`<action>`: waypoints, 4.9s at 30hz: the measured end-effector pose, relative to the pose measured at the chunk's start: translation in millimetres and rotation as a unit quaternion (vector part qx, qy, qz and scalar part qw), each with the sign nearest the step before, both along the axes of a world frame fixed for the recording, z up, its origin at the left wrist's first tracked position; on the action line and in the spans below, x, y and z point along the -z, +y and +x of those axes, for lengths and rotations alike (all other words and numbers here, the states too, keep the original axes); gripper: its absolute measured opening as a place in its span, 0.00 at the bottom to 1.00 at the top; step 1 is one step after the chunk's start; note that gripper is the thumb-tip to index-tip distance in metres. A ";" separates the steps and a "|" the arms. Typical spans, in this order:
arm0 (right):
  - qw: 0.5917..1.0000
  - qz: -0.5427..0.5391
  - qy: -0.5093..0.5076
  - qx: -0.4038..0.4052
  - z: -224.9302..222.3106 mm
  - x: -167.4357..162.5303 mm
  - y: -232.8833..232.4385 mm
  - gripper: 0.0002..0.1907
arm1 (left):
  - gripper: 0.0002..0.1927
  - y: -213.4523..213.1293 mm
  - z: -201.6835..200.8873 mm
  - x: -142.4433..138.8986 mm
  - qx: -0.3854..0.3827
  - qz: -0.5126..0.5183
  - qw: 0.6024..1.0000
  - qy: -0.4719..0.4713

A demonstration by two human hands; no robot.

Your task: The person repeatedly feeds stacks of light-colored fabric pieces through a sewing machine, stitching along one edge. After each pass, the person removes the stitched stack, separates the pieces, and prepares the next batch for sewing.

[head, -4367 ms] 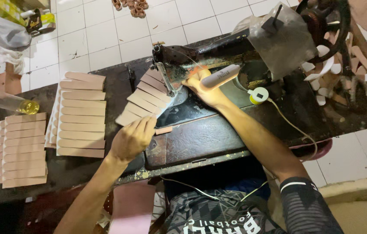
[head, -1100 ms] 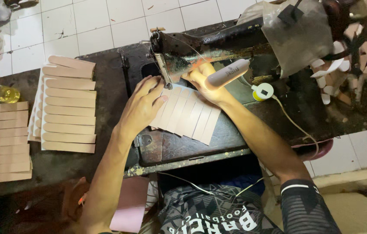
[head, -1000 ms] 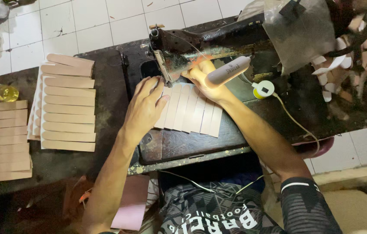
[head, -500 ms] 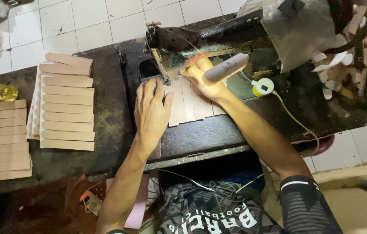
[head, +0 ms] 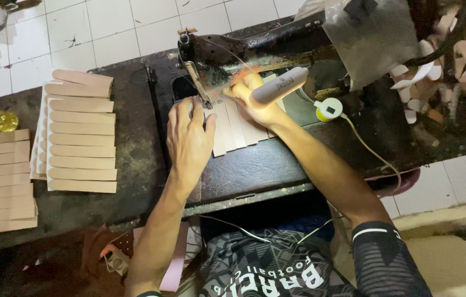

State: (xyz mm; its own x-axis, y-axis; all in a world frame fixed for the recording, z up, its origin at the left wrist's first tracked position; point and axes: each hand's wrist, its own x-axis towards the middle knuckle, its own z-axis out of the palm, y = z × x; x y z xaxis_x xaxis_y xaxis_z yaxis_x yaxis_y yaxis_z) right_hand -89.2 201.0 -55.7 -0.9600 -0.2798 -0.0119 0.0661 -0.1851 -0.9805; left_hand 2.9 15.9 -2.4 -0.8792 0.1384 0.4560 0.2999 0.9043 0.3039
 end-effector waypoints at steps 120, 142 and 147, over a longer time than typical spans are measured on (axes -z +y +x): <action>0.987 0.077 0.138 0.029 -9.8 3.7 -4.7 0.20 | 0.25 -56.3 -21.9 0.4 0.189 0.138 0.970 -0.066; 0.980 0.120 0.155 0.045 -10.3 4.6 -6.6 0.20 | 0.24 -59.7 -26.0 7.5 0.188 0.133 0.972 -0.040; 0.987 0.083 0.134 0.039 -8.9 6.3 -7.2 0.17 | 0.24 -60.4 -25.5 8.0 0.188 0.143 0.971 -0.050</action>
